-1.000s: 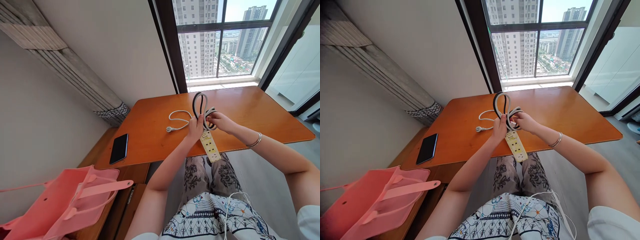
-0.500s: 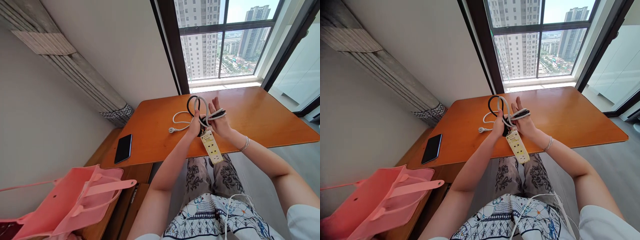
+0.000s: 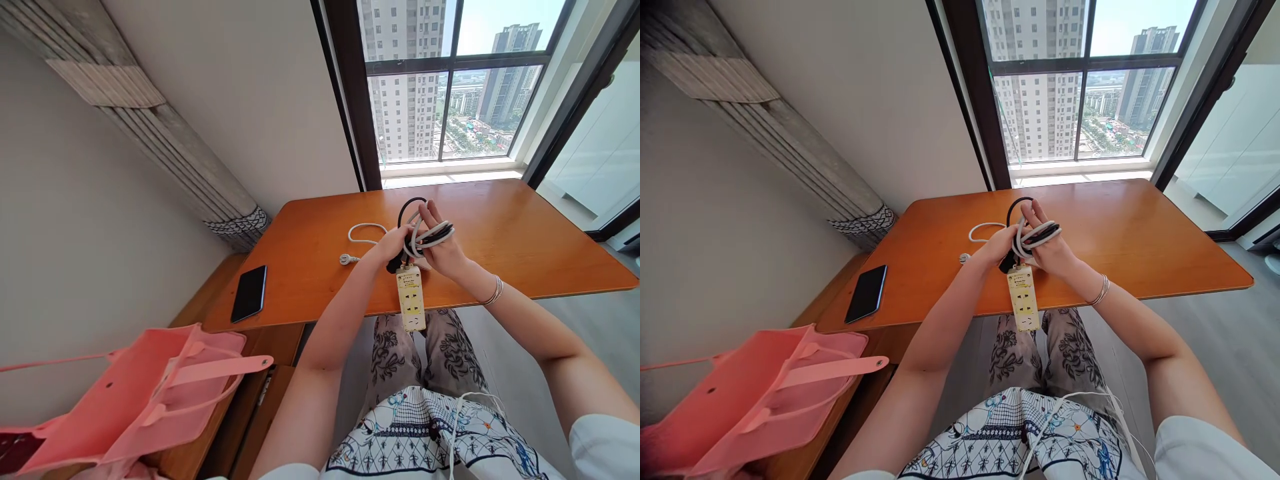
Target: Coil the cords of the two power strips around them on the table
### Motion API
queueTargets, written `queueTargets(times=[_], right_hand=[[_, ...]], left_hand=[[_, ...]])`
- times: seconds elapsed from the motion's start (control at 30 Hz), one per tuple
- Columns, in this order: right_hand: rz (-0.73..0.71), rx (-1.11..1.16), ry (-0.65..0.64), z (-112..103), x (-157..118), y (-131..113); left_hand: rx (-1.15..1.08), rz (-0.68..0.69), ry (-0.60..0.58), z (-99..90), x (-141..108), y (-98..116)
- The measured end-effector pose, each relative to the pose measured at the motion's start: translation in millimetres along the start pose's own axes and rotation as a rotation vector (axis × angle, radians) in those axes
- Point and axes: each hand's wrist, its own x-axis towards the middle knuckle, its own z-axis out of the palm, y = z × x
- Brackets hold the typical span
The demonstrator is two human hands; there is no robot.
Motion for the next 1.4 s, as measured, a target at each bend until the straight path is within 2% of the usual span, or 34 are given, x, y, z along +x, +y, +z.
queueTargets(times=[0.13, 0.37, 0.5, 0.67, 0.9, 1.0, 1.1, 1.17, 1.23, 1.4], right_hand=[[-0.040, 0.021, -0.018, -7, 10, -5], [0.060, -0.014, -0.004, -4, 7, 9], [0.040, -0.026, -0.038, -6, 6, 9], [-0.086, 0.085, -0.113, -14, 9, 4], [-0.134, 0.084, -0.195, -23, 13, -5], [-0.149, 0.010, -0.273, -27, 17, -7], [-0.161, -0.066, -0.350, -30, 23, -6], [-0.127, -0.107, -0.385, -30, 25, -4], [-0.070, -0.134, -0.398, -30, 25, -3], [0.001, -0.217, -0.412, -31, 21, -5]], left_hand=[[-0.023, 0.063, 0.017, -3.6, -1, -4], [0.100, 0.099, -0.076, -5.1, -6, -5], [0.146, 0.132, -0.095, -4.4, -10, -2], [0.199, 0.152, -0.167, -11.1, -12, -5], [0.255, 0.185, -0.199, -16.9, -12, -6], [0.214, 0.172, -0.223, -18.0, -9, -8], [0.081, 0.188, -0.218, -21.0, -7, -16], [0.051, 0.235, -0.208, -22.5, -6, -22], [0.148, 0.303, -0.155, -21.2, -6, -26], [0.334, 0.384, 0.168, -5.1, -8, -32]])
